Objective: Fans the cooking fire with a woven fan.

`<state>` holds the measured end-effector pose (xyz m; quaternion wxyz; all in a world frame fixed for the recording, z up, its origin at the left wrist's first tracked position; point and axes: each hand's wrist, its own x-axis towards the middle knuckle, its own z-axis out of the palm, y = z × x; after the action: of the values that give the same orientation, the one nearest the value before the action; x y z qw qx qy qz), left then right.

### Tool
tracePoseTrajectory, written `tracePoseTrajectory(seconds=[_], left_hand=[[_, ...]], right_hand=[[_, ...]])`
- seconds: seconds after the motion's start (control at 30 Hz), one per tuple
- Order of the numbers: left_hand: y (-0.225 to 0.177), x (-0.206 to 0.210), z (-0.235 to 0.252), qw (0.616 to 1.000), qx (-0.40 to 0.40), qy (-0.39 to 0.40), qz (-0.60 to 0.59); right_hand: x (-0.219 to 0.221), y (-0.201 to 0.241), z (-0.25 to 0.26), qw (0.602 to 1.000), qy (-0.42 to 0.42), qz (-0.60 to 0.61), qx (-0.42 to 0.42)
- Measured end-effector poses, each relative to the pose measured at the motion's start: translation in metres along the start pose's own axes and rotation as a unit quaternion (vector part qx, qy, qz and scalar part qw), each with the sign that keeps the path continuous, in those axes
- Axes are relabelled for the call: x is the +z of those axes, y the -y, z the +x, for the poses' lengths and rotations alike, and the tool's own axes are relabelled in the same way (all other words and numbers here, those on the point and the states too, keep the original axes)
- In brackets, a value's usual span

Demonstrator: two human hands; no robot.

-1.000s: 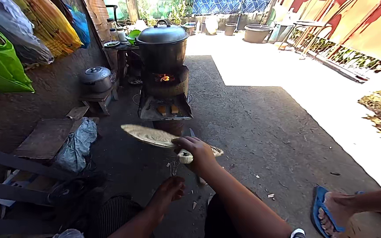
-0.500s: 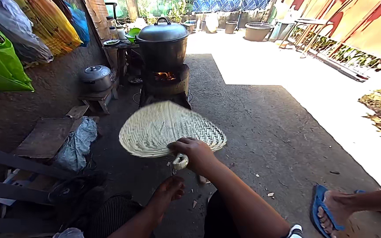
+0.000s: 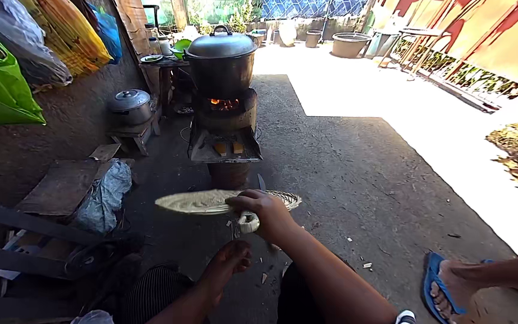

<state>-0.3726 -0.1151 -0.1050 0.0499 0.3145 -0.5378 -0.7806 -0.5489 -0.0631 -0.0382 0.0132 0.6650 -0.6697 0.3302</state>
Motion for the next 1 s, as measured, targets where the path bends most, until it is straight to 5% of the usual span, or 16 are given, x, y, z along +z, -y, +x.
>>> tracePoseTrajectory(seconds=[0.07, 0.17, 0.3, 0.43, 0.57, 0.67, 0.8, 0.93, 1.0], left_hand=[[0.000, 0.000, 0.000, 1.000, -0.003, 0.000, -0.003], [0.000, -0.001, 0.001, 1.000, 0.001, 0.003, 0.000], [0.000, -0.002, -0.001, 1.000, 0.004, 0.004, 0.000], [0.000, -0.001, 0.000, 1.000, 0.010, 0.002, 0.007], [0.000, -0.002, -0.001, 1.000, 0.010, 0.006, 0.006], [0.000, -0.002, 0.000, 1.000, 0.010, 0.006, 0.005], [0.001, -0.002, 0.000, 1.000, 0.013, 0.006, 0.004], [0.000, -0.001, 0.000, 1.000, 0.012, 0.000, 0.004], [0.000, -0.001, 0.001, 1.000, 0.012, 0.002, 0.006]], right_hand=[[0.005, -0.004, 0.001, 1.000, -0.022, -0.019, 0.002], [-0.012, -0.002, 0.004, 0.994, 0.101, -0.002, 0.041], [0.003, -0.008, 0.000, 0.998, -0.055, -0.028, 0.004], [-0.017, 0.000, 0.003, 0.992, 0.119, 0.013, 0.037], [0.002, -0.005, 0.000, 1.000, -0.012, -0.013, 0.023], [-0.012, -0.001, 0.003, 0.993, 0.116, 0.005, 0.038], [0.000, -0.006, 0.000, 0.999, -0.024, -0.027, -0.003], [-0.017, -0.002, 0.002, 0.996, 0.087, 0.002, 0.033], [-0.011, -0.005, 0.000, 0.999, 0.025, -0.004, 0.033]])
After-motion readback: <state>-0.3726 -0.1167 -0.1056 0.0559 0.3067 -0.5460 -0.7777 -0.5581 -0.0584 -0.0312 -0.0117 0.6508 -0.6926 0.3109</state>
